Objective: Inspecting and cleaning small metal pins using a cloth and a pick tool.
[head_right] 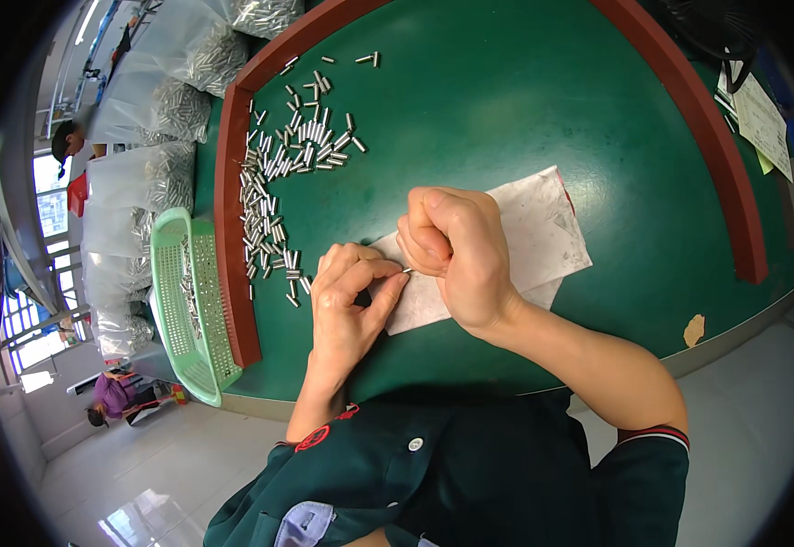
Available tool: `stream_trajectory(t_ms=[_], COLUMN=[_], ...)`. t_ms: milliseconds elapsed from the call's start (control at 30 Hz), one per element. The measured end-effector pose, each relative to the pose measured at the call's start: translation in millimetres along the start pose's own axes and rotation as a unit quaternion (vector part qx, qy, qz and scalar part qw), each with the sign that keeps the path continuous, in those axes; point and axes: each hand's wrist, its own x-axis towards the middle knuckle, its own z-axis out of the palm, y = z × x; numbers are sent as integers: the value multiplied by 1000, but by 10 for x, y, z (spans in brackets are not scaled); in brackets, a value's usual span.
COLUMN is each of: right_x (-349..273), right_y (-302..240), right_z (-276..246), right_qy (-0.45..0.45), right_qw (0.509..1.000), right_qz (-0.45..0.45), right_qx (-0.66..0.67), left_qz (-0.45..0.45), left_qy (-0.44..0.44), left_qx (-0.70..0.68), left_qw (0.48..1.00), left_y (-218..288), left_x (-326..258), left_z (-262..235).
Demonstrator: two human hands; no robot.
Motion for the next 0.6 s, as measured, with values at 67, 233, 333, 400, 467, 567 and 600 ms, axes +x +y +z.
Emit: stream_trajectory(t_ms=[67, 233, 333, 400, 467, 567, 600], right_x=[1, 3, -1, -5, -6, -25, -35], right_y=[-3, 24, 18, 28, 30, 44, 52], right_z=[-6, -3, 1, -10, -12, 11, 25], right_qy=[-1, -6, -6, -8, -11, -18, -22], right_qw=[1000, 1000, 1000, 1000, 1000, 999, 998], right_qz=[0, 3, 2, 1, -1, -13, -22], right_qx=[1, 8, -1, 2, -5, -30, -49], left_qz=[1, -2, -2, 4, 9, 18, 21], left_qy=[-1, -2, 0, 5, 9, 13, 15], left_qx=[-2, 7, 4, 0, -5, 9, 9], left_qw=[1000, 1000, 1000, 1000, 1000, 1000, 1000], left_y=[1, -1, 3, -13, -21, -14, -11], left_x=[6, 2, 0, -11, -16, -15, -13], left_z=[2, 3, 9, 27, 36, 32, 30])
